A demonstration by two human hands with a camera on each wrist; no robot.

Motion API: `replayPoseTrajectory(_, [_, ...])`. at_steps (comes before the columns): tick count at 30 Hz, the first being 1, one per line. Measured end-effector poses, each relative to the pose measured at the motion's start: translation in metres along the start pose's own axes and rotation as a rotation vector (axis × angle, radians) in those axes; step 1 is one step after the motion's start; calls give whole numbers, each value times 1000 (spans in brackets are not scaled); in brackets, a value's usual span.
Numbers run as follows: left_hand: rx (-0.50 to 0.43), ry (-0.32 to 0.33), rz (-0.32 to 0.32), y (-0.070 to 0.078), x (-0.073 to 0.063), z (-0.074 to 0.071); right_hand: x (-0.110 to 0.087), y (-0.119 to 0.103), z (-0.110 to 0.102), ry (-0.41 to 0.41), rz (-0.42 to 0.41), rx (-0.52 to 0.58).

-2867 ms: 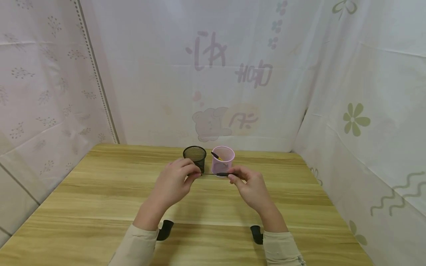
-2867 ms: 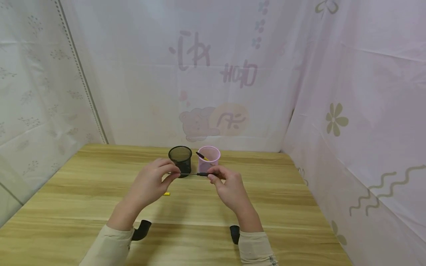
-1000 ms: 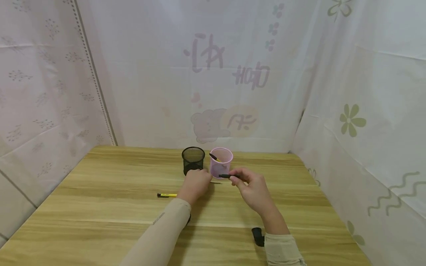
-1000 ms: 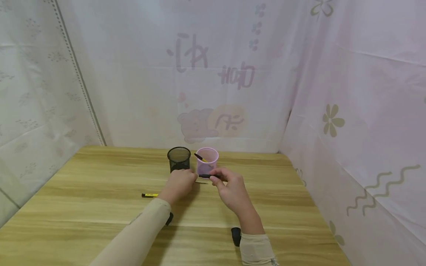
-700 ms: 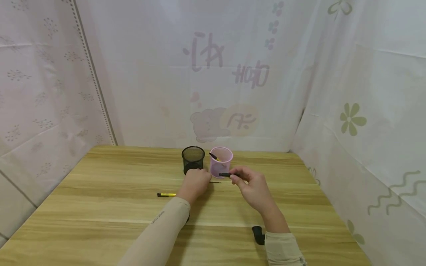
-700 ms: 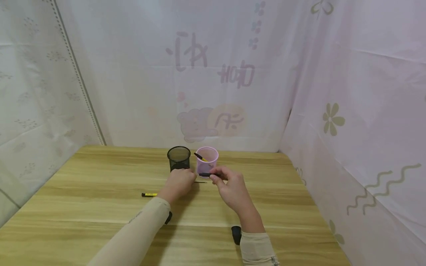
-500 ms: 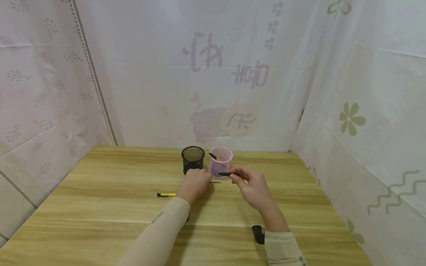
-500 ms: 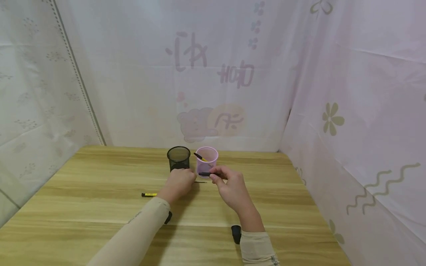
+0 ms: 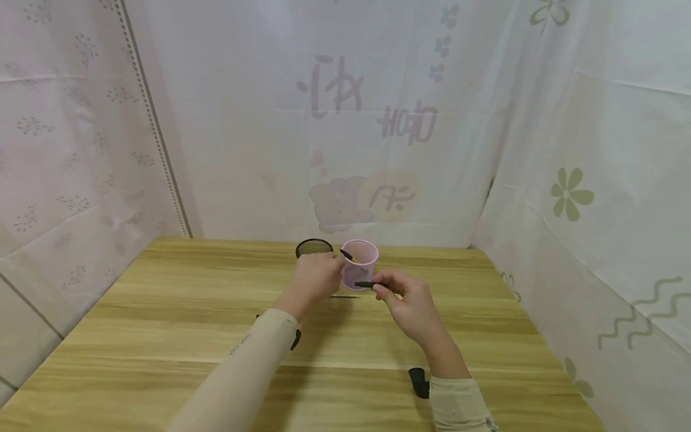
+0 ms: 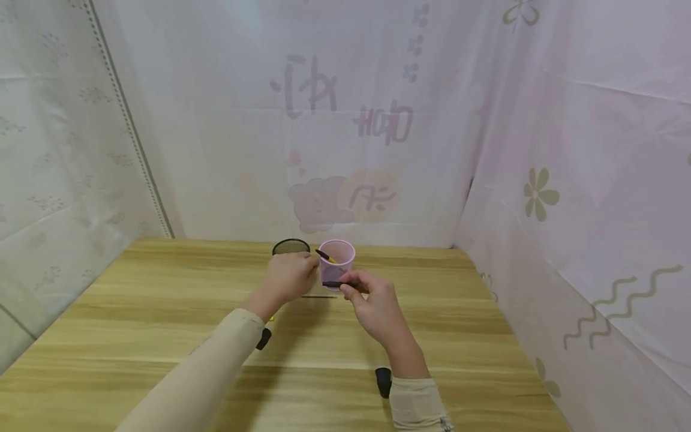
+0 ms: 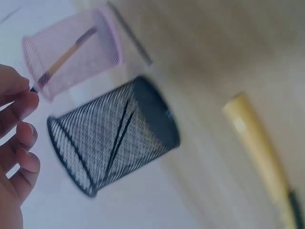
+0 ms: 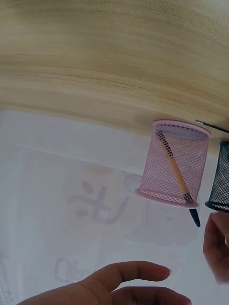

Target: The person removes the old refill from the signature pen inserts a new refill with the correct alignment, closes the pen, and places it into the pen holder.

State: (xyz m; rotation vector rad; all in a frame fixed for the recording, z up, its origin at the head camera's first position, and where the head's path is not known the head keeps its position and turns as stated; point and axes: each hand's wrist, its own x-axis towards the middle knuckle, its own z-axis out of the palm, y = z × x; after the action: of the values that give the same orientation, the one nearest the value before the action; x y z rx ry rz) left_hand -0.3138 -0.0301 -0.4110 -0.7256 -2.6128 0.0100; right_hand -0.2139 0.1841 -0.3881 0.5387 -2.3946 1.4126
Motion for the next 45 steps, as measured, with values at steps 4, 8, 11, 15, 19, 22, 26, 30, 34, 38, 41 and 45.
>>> replayPoseTrajectory(4, [-30,-19,-37,-14,9,-13,-1,0,0,3,-4,3])
replayPoseTrajectory(8, [-61,-53,-46,-31,18,-21,-2,1,0,10,2,-4])
replayPoseTrajectory(11, [-91,-119,-54,-44,25,-26,-2,2,0,0,18,3])
replayPoseTrajectory(15, [-90,-233,-64,-59,36,-30,-3,3,0,-11,29,16])
replayPoseTrajectory(19, [-50,-330,-66,-68,44,-32,-3,3,0,-9,23,21])
replayPoseTrajectory(22, [-11,-393,-58,-70,47,-33,-4,3,-1,-10,21,21])
replayPoseTrajectory(26, [7,-447,-63,-64,45,-41,-4,5,0,-4,20,25])
replayPoseTrajectory(30, [1,-462,-84,-59,43,-47,-5,6,1,-6,20,27])
replayPoseTrajectory(34, [16,-461,-92,-56,44,-46,-5,7,0,-9,16,19])
replayPoseTrajectory(38, [11,-474,-122,-54,44,-44,-5,8,0,-7,8,9])
replayPoseTrajectory(41, [2,-479,-134,-53,43,-42,-5,9,0,-4,10,11])
replayPoseTrajectory(45, [7,-481,-127,-52,43,-40,-5,11,-1,-4,13,17])
